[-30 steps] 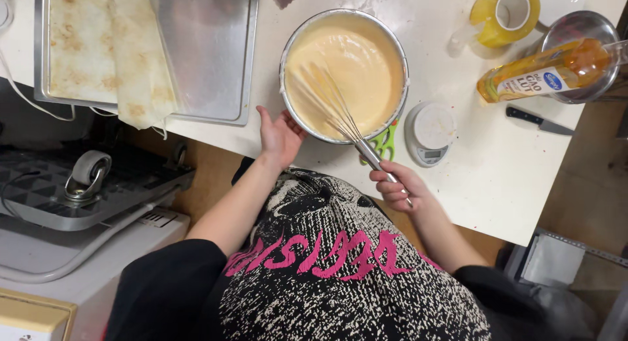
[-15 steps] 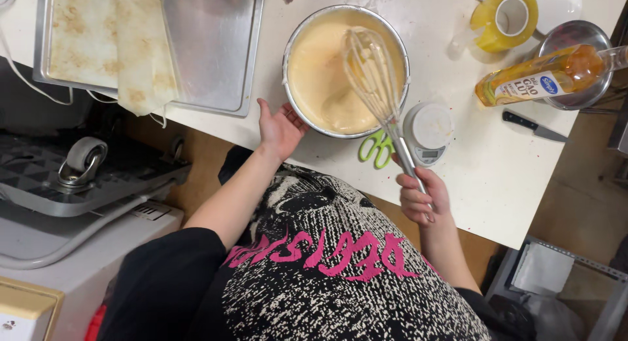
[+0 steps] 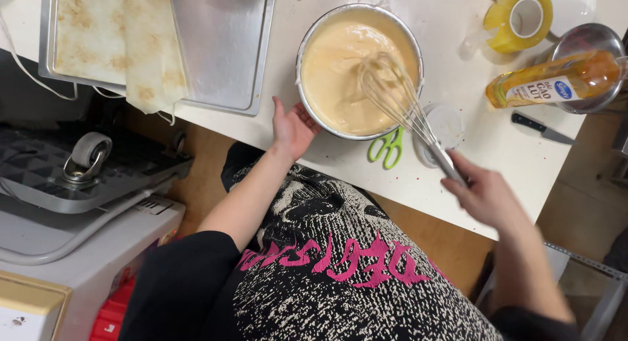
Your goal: The person whisks batter in a round pan on a work table, then arranges baked tart shells from a tray into neat rows on baking trays, and finally lines a square metal pan with parchment paper, pressing the paper flat into the pan.
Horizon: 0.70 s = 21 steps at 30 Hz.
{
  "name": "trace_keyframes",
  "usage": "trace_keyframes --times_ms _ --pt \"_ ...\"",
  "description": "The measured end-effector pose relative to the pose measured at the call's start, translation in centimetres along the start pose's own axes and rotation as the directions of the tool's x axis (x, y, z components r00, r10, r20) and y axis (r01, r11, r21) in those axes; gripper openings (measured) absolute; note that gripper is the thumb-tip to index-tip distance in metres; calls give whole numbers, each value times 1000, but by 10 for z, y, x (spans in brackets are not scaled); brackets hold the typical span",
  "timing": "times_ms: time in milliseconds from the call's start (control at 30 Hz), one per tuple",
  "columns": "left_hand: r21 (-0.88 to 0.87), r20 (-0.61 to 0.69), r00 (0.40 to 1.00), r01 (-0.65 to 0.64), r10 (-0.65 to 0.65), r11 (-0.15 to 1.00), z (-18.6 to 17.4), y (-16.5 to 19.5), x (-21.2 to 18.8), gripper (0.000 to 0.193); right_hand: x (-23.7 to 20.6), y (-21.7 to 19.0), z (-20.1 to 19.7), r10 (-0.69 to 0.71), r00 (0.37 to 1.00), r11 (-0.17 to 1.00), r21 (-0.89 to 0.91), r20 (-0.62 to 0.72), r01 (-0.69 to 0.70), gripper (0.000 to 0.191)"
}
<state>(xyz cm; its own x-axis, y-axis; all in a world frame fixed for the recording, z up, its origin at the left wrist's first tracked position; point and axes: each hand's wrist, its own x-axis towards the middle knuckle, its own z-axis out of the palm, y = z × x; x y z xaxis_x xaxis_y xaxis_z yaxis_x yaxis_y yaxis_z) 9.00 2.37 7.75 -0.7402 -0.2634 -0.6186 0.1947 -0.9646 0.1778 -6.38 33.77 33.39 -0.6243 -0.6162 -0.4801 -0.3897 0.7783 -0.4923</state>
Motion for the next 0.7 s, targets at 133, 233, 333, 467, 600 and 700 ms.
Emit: trace_keyframes --times_ms 133,233,333,467,600,700 --pt "52 6 1000 12 -13 999 -5 -7 -4 84 11 -74 -48 -152 974 490 -843 166 220 62" --pt "76 -13 999 33 -32 997 -10 -15 -5 81 12 -137 -65 69 938 124 -936 339 330 66" --pt "86 -6 999 48 -48 995 -13 -22 -9 82 34 -193 -57 1 882 105 -877 472 469 62" --pt "66 -31 994 111 -109 992 -16 -35 -16 85 86 -242 -53 -133 871 94 -869 473 486 25" --pt "25 -99 966 242 -239 970 -15 -42 -14 89 157 -257 -70 13 916 223 -894 401 389 28" --pt "-13 -101 941 323 -322 946 -17 -45 -12 97 173 -228 -77 157 934 335 -907 322 256 29"
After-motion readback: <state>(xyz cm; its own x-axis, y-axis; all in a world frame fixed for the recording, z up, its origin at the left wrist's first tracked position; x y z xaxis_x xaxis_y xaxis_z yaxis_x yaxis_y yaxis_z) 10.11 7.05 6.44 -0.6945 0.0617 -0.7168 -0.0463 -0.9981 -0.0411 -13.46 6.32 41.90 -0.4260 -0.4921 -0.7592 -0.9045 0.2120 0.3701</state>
